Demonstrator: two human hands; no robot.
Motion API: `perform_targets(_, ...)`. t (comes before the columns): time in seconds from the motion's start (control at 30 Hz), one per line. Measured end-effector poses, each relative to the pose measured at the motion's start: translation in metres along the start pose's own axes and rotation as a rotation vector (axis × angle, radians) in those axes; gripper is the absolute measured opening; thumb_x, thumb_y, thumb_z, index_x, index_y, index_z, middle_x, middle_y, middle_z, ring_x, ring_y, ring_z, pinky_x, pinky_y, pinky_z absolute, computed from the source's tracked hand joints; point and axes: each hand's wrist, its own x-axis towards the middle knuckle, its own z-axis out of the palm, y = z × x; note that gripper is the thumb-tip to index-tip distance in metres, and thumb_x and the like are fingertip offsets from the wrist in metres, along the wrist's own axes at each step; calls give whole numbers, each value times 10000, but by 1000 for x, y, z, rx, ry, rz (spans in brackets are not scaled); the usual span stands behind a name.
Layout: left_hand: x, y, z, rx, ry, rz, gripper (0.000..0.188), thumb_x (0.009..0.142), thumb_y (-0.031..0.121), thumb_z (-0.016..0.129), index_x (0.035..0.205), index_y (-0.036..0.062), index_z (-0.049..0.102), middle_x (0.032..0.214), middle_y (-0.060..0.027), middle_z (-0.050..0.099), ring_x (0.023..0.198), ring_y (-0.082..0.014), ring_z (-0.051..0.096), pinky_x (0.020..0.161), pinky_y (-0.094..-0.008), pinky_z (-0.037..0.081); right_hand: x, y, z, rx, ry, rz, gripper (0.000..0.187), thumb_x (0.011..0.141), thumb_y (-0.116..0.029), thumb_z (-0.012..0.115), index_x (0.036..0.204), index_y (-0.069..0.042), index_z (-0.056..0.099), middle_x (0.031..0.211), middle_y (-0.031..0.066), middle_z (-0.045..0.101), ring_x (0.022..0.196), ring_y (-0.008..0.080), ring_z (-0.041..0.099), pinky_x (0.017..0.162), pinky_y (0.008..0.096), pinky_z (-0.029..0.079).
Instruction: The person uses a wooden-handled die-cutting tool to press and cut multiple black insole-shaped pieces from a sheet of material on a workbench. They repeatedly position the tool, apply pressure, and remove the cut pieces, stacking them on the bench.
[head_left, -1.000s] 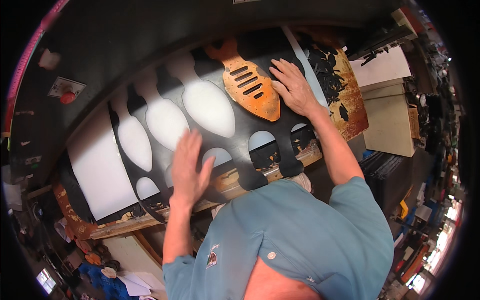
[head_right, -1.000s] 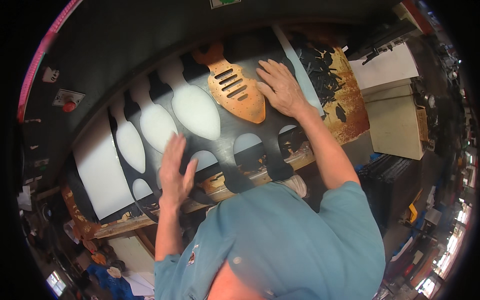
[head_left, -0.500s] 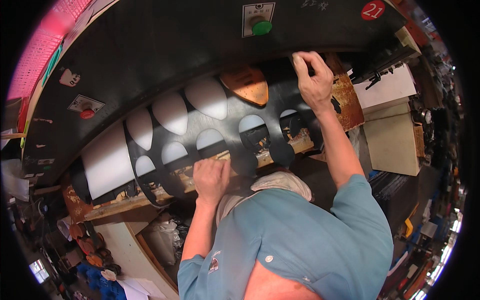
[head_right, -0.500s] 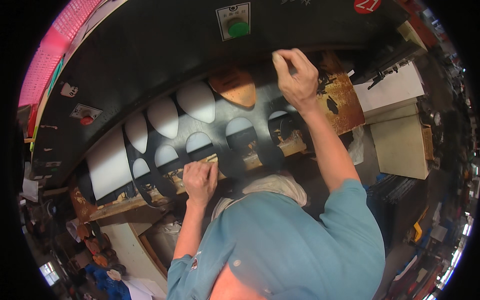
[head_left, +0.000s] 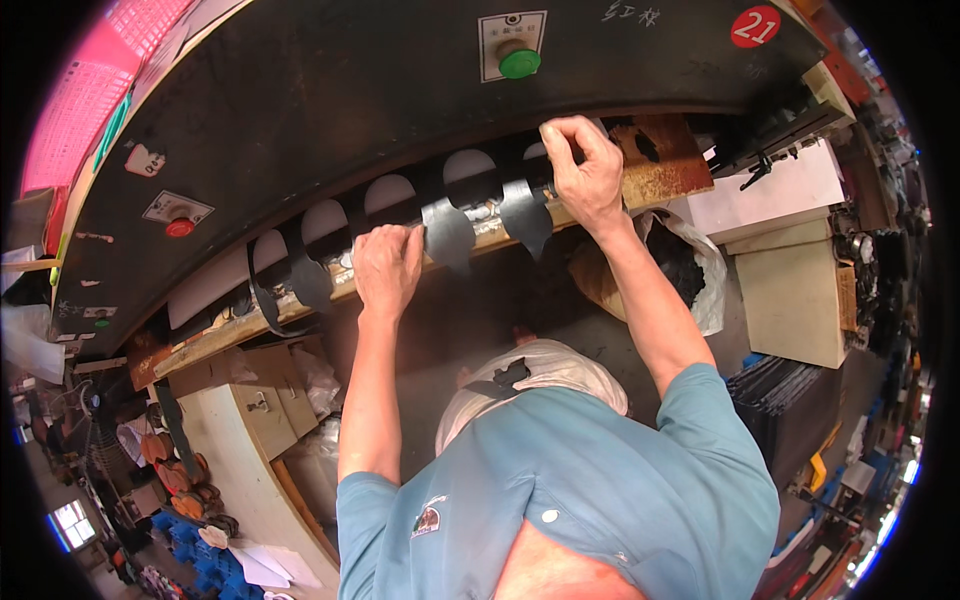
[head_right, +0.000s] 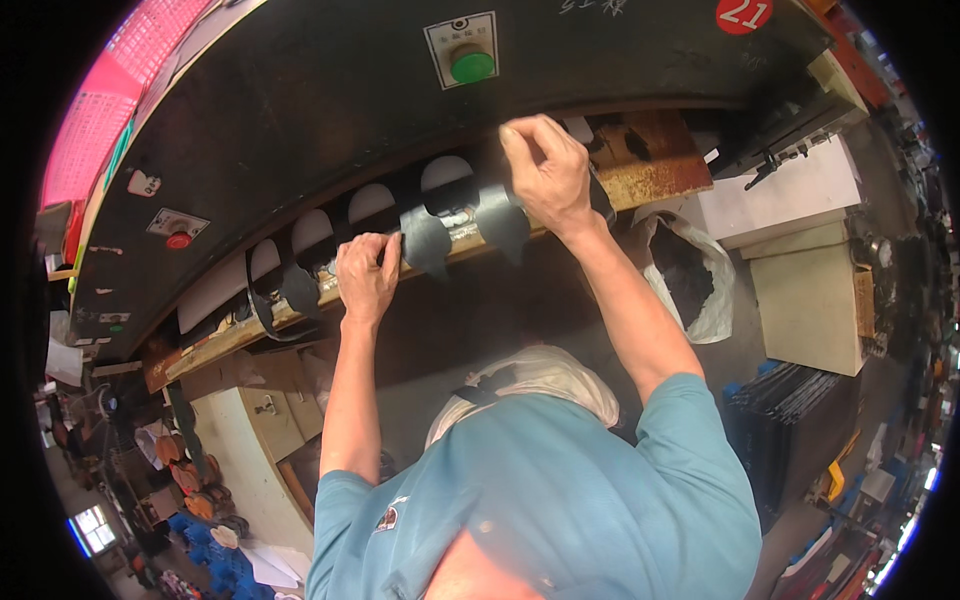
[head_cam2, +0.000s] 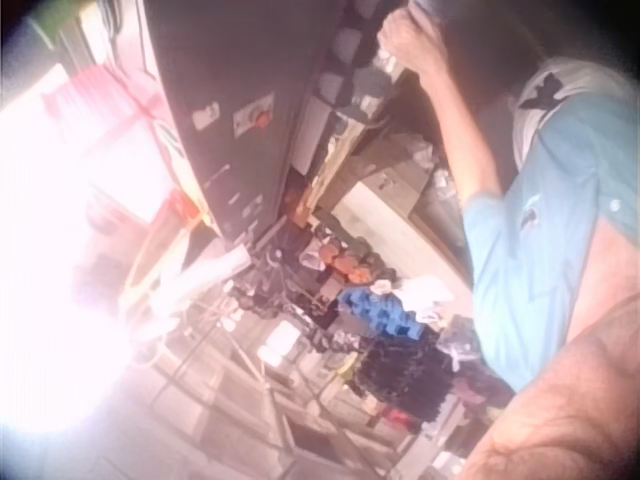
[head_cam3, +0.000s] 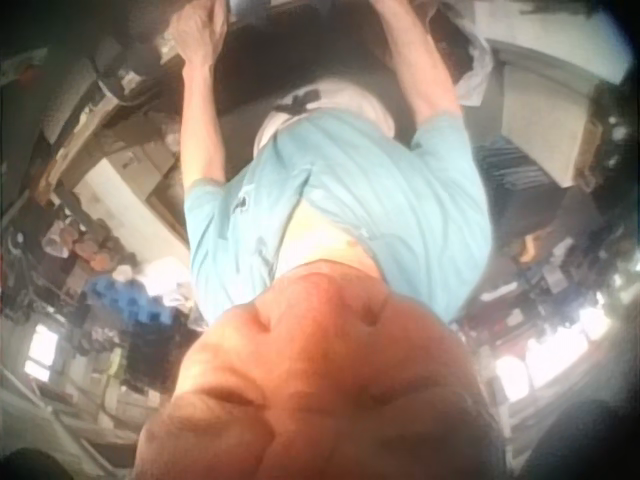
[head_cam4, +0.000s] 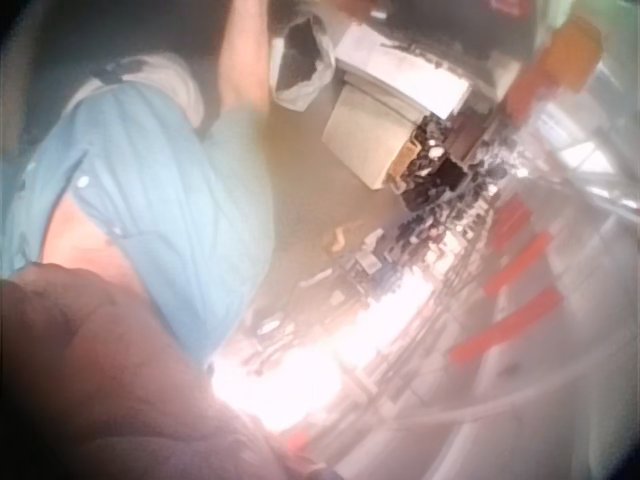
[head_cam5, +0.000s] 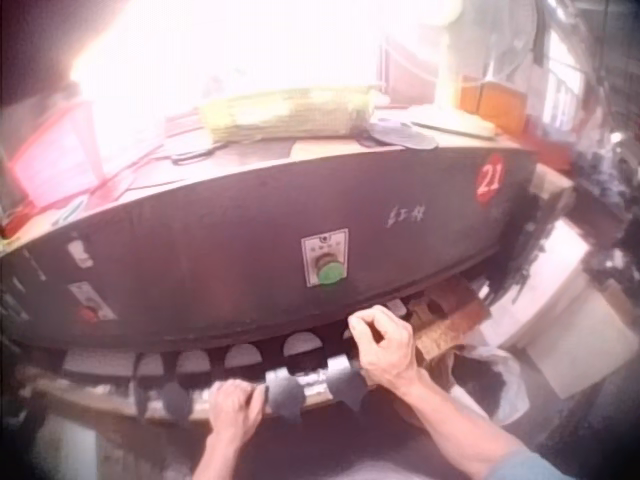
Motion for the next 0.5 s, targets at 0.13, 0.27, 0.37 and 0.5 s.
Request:
perform_targets(0.13,0,-4,3,44,5,-32,225,941,191,800,804,85,656,792,-83,690,793,-302,683,777,-431,486,35,-11,23,-12,-52,-286,33,1012,-26,693,1016,3,707,867,77,664,789,199,653,727,320,529)
perform_targets(0.27,2,-10,3,28,8,-54,230,976,225,773,825,70,696,810,-98,718,785,-338,689,779,-467,498,17,9,24,-94,-130,-281,37,976,6,680,1007,3,700,918,118,677,842,297,673,744,371,544)
perform_targets(0.37,3,-10,2,49,3,-68,213,958,242,779,819,90,725,814,-95,728,823,-316,705,793,-446,499,-43,33,12,-186,-140,-115,28,965,-11,699,987,5,704,864,123,667,748,291,659,673,364,529)
perform_targets(0.5,5,-11,2,36,3,-98,225,956,244,782,800,91,728,806,-94,730,815,-317,707,785,-444,498,-81,60,19,-420,-126,-207,54,917,-24,721,938,-71,703,805,62,628,729,264,631,703,392,467)
